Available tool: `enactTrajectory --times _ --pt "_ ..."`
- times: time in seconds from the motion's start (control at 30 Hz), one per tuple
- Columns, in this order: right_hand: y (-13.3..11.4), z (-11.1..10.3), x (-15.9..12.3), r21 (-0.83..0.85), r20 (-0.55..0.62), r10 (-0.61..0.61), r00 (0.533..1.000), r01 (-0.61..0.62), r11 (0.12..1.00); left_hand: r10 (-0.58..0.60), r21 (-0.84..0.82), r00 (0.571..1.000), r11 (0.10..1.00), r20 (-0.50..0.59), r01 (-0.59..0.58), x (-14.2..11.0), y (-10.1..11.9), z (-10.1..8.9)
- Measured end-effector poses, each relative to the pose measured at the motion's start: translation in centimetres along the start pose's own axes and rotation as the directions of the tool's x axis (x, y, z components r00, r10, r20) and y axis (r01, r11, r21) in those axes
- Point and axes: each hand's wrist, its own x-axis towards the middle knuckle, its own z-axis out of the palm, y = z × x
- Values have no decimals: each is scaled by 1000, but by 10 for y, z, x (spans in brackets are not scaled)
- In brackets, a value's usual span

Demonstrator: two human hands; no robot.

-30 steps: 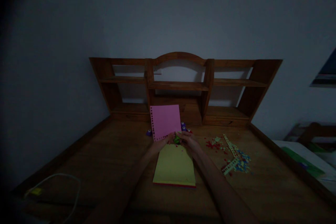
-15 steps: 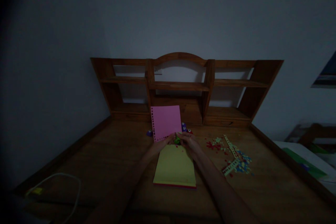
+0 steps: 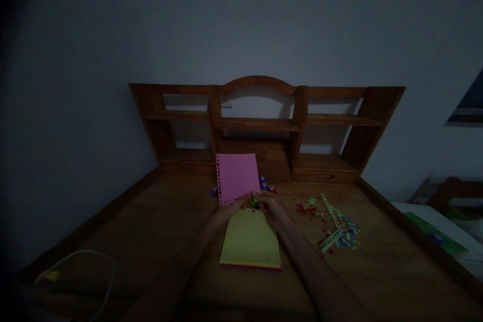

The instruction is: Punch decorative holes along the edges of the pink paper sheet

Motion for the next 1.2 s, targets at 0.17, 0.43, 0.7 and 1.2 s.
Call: enactTrajectory --times 0.17,0.43,0.7,1.2 --pt "0 2 -1 -6 24 -4 1000 4 1000 -36 60 999 998 35 34 -2 7 -2" --pt "1 3 -2 7 -24 16 1000 -16 1000 -45 15 999 999 -23 45 6 -9 -4" --pt "4 -1 -1 93 -56 89 994 -84 992 -22 -68 988 998 -154 12 11 -16 -5" --pt "-7 -3 -5 58 -23 82 996 -80 995 15 -5 984 1000 -178 -16 8 -5 -6"
